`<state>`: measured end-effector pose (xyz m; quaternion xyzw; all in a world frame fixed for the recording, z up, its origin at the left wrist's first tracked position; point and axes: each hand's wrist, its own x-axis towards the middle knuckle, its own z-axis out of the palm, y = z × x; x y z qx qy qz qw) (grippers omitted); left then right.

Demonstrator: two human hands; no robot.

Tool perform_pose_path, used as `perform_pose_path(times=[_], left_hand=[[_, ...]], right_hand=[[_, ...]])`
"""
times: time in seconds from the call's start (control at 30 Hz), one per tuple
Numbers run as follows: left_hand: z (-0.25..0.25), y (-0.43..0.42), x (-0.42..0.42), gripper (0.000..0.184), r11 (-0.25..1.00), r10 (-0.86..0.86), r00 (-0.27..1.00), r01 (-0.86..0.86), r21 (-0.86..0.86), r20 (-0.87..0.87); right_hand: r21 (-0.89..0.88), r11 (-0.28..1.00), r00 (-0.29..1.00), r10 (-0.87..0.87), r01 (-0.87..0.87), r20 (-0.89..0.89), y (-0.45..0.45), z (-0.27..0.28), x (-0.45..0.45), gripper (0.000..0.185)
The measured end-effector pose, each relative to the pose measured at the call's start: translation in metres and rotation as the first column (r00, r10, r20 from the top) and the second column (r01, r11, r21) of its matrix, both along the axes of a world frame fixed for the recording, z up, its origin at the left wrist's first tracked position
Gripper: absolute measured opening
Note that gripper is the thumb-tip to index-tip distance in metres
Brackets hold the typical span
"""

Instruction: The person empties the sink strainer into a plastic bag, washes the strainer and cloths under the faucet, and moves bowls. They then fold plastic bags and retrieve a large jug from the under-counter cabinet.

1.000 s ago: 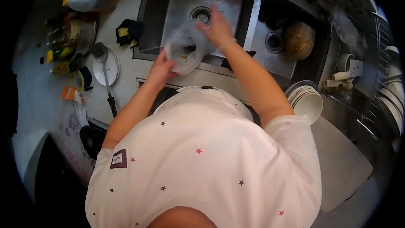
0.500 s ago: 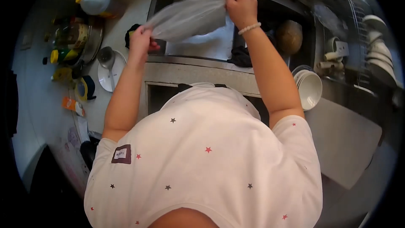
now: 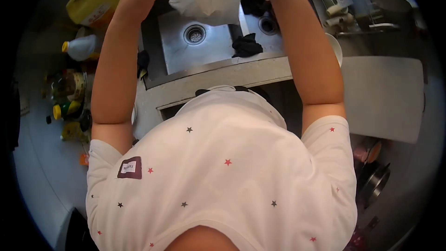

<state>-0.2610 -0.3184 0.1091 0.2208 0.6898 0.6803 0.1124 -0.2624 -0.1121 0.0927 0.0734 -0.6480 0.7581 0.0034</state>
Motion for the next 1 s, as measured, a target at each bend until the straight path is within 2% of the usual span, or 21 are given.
perform_pose_path(times=[0.13,0.17,0.2,0.23,0.27,0.3,0.33,0.43,0.47,0.5,0.57,0.63,0.67,0.7,0.73,0.77,0.83,0.87,0.9,0.97,1.0], left_hand=[[-0.038,0.013,-0.002,0.045,1.0,-0.025,0.993,0.025,0.001,0.113],[-0.042,0.017,0.005,0.049,0.985,0.018,0.997,-0.029,-0.168,-0.07],[-0.041,0.025,0.011,0.048,0.961,-0.027,0.999,0.033,-0.274,0.026],[-0.053,0.035,0.015,0.055,0.963,-0.032,0.999,0.029,-0.268,-0.007],[-0.064,0.046,0.018,0.062,0.965,-0.037,0.999,0.025,-0.262,-0.04],[-0.09,0.058,0.021,0.076,0.99,0.008,0.98,-0.036,-0.138,-0.201],[-0.095,0.068,0.022,0.094,0.98,-0.107,0.976,0.07,-0.188,-0.191],[-0.127,0.099,0.034,0.094,0.954,-0.138,0.99,0.129,-0.269,-0.014],[-0.156,0.112,0.033,0.098,0.942,-0.064,0.996,0.038,-0.333,-0.067],[-0.163,0.117,0.038,0.104,0.933,-0.042,0.995,0.072,-0.352,0.093],[-0.172,0.124,0.045,0.107,0.938,-0.087,0.984,0.134,-0.32,0.157],[-0.176,0.132,0.052,0.107,0.909,-0.07,0.995,0.093,-0.407,0.071],[-0.188,0.138,0.046,0.106,0.945,-0.084,0.996,0.091,-0.314,0.034],[-0.202,0.143,0.041,0.101,0.985,-0.121,0.951,0.15,-0.083,0.283],[-0.198,0.145,0.039,0.098,0.986,-0.148,0.884,0.097,0.137,0.443],[-0.186,0.142,0.036,0.095,0.951,-0.204,0.788,0.017,0.31,0.582],[-0.16,0.134,0.026,0.089,0.816,-0.342,0.537,-0.237,0.527,0.771],[-0.166,0.131,0.018,0.076,0.811,-0.358,0.531,-0.231,0.538,0.768],[-0.169,0.135,0.013,0.068,0.868,-0.197,0.549,-0.287,0.405,0.812],[-0.179,0.133,0.003,0.051,0.98,-0.07,0.618,-0.105,0.171,0.783],[-0.182,0.133,0.0,0.044,0.985,-0.041,0.634,-0.105,0.139,0.773]], right_hand=[[0.041,0.995,0.992,-0.084,0.088,-0.09,0.033,0.032,0.029,0.013],[0.127,0.978,0.982,-0.153,0.166,-0.107,0.036,0.038,0.037,0.013],[0.207,0.959,0.978,-0.171,0.193,-0.118,0.037,0.039,0.044,0.012],[0.286,0.933,0.974,-0.186,0.217,-0.132,0.04,0.038,0.048,0.011],[0.431,0.883,0.97,-0.097,0.187,-0.224,0.064,0.014,0.044,0.02],[0.425,0.894,0.988,-0.105,0.143,-0.111,0.065,0.003,0.045,0.019],[0.58,0.791,0.981,-0.146,0.193,-0.128,0.073,-0.015,0.041,0.019],[0.835,0.392,0.907,-0.325,0.387,-0.267,0.076,-0.066,0.038,0.022],[0.809,0.456,0.905,-0.375,0.37,-0.202,0.084,-0.089,0.035,0.022],[0.777,0.517,0.897,-0.421,0.36,-0.135,0.094,-0.114,0.032,0.023],[0.686,0.552,0.83,-0.54,0.474,-0.139,0.103,-0.15,0.03,0.021],[0.627,0.708,0.867,-0.487,0.325,0.1,0.086,-0.148,0.046,0.024],[0.687,0.643,0.89,-0.457,0.338,-0.01,0.075,-0.147,0.055,0.023],[0.741,0.571,0.904,-0.412,0.353,-0.114,0.065,-0.145,0.064,0.022],[0.791,0.515,0.923,-0.351,0.33,-0.156,0.06,-0.143,0.07,0.021],[0.836,0.455,0.94,-0.284,0.306,-0.189,0.058,-0.14,0.074,0.02],[0.902,0.206,0.923,-0.022,0.381,-0.384,0.055,-0.132,0.086,0.018],[0.836,0.295,0.867,0.048,0.463,-0.497,0.056,-0.139,0.086,0.016],[0.844,0.35,0.868,0.14,0.406,-0.476,0.058,-0.136,0.088,0.021],[0.855,0.441,0.84,0.325,0.272,-0.434,0.06,-0.128,0.094,0.03],[0.81,0.537,0.826,0.327,0.237,-0.459,0.061,-0.131,0.094,0.031]])
